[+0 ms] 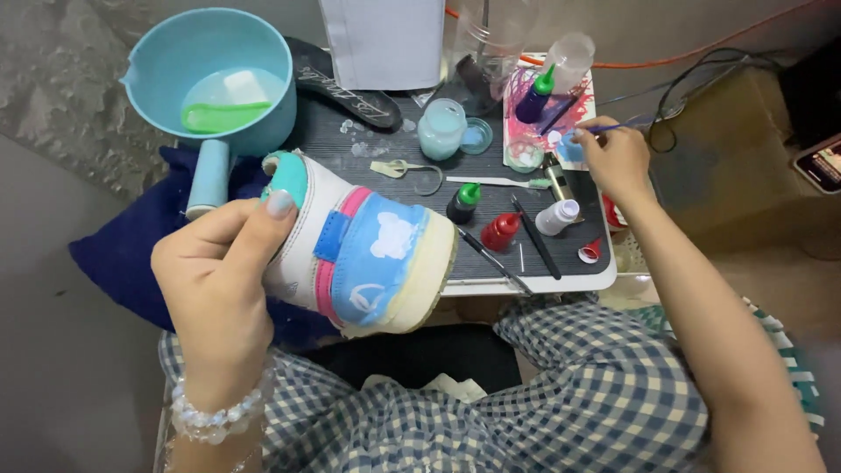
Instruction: The person paints white cloud designs onto the side of a high-top sneaker using a small paintbrush. They hold the shoe steady with one hand while applying white paint to the blue and pink sections of the shoe's upper.
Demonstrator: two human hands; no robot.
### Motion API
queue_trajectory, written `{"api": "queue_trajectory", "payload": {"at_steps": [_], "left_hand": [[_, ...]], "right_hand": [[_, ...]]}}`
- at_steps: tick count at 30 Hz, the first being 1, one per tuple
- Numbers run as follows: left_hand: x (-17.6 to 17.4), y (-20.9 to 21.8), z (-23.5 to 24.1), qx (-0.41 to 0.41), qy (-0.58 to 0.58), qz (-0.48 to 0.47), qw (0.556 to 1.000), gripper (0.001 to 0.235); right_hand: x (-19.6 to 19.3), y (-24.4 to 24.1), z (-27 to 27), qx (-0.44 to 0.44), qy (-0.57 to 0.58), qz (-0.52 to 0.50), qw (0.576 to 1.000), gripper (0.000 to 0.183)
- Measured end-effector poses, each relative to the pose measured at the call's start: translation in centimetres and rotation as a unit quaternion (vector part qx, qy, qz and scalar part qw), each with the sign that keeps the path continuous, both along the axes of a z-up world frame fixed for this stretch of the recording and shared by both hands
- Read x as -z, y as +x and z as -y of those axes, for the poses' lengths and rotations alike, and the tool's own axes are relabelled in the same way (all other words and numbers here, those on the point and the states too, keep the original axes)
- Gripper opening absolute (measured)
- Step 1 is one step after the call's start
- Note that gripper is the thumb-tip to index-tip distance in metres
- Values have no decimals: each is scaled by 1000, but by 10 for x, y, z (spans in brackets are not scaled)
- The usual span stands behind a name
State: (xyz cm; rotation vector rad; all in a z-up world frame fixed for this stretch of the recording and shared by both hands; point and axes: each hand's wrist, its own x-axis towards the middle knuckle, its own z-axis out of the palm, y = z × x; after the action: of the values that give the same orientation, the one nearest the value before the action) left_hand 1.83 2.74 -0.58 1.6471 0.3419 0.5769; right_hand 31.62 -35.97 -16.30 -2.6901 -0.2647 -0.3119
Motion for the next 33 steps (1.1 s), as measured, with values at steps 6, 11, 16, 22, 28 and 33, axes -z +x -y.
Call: {"api": "queue_trajectory", "payload": {"at_steps": [6, 11, 16, 22, 28, 33], "left_hand": [[-1, 0, 5, -5, -30, -18, 999, 32], [1, 5, 3, 9, -22, 6, 1000, 31], [-4, 8, 9, 49, 10, 21, 999, 36], [-11, -2, 18, 113, -7, 25, 993, 46], [-9, -13, 24, 129, 33, 18, 991, 49], [-10, -15, 24, 130, 49, 35, 990, 52]], "right_hand": [[-2, 0, 1, 10, -17, -21, 1000, 25], [-54, -35, -14, -26, 368, 107, 923, 6], [-142, -142, -67, -42, 571, 20, 820, 3], [-155, -280, -102, -237, 515, 7, 824, 14], [-161, -307, -81, -466, 92, 59, 878, 20], [-163, -318, -88, -479, -89, 155, 859, 27]]}}
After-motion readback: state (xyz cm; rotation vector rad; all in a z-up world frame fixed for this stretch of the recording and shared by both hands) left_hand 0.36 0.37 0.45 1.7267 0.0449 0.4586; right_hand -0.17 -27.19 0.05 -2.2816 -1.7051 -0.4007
